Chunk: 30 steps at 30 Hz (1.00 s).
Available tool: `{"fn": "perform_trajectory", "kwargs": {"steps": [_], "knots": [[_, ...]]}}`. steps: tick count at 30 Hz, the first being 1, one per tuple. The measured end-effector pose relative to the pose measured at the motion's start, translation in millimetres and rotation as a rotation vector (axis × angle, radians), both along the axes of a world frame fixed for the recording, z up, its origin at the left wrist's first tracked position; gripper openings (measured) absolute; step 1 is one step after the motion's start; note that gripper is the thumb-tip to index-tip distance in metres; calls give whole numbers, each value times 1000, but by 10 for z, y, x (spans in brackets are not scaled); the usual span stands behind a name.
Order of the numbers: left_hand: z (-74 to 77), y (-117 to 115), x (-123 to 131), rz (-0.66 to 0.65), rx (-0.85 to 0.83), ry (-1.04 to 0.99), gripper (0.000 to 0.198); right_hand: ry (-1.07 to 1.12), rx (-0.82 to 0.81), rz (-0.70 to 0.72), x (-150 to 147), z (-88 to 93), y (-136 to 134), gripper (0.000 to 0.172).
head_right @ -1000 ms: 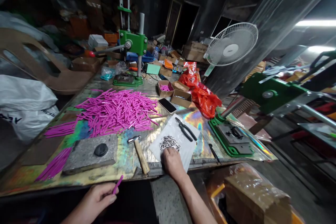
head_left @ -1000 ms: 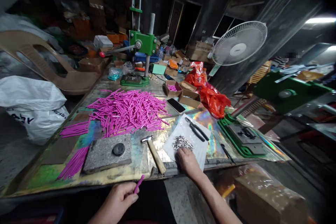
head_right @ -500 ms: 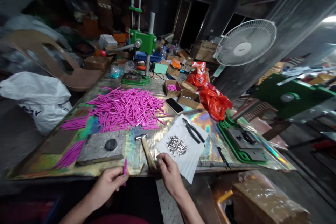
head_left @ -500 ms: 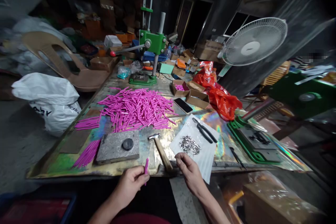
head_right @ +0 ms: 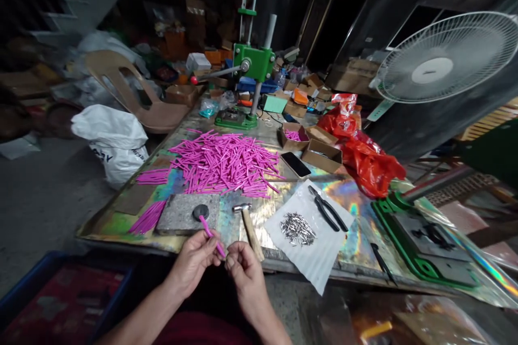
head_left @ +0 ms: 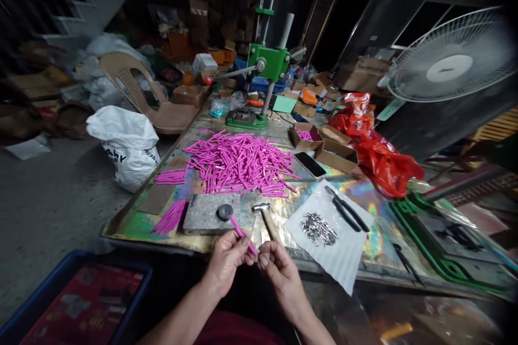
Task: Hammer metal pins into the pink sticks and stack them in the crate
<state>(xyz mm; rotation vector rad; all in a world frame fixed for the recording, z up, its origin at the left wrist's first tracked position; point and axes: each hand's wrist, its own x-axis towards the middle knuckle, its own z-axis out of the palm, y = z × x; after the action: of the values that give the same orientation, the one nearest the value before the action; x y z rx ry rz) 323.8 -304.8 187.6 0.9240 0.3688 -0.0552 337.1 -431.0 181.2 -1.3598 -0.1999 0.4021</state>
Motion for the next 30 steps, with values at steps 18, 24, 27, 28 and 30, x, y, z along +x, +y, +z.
{"fn": "perform_trajectory", "kwargs": {"steps": [18, 24, 27, 28, 30], "knots": [[-3, 4, -29, -1, -55, 11, 24, 53, 43, -21, -32, -2, 40, 22], [2, -7, -35, -8, -51, 8, 23, 57, 30, -48, -40, -5, 35, 24], [4, -11, -31, -7, -50, 11, 23, 65, 54, -49, -36, -35, 28, 22], [2, -12, -30, -8, -50, 11, 23, 69, 64, -48, -33, -42, 28, 22], [-5, -14, -29, -6, -49, 11, 23, 75, 84, -48, -30, -49, 31, 20]]}}
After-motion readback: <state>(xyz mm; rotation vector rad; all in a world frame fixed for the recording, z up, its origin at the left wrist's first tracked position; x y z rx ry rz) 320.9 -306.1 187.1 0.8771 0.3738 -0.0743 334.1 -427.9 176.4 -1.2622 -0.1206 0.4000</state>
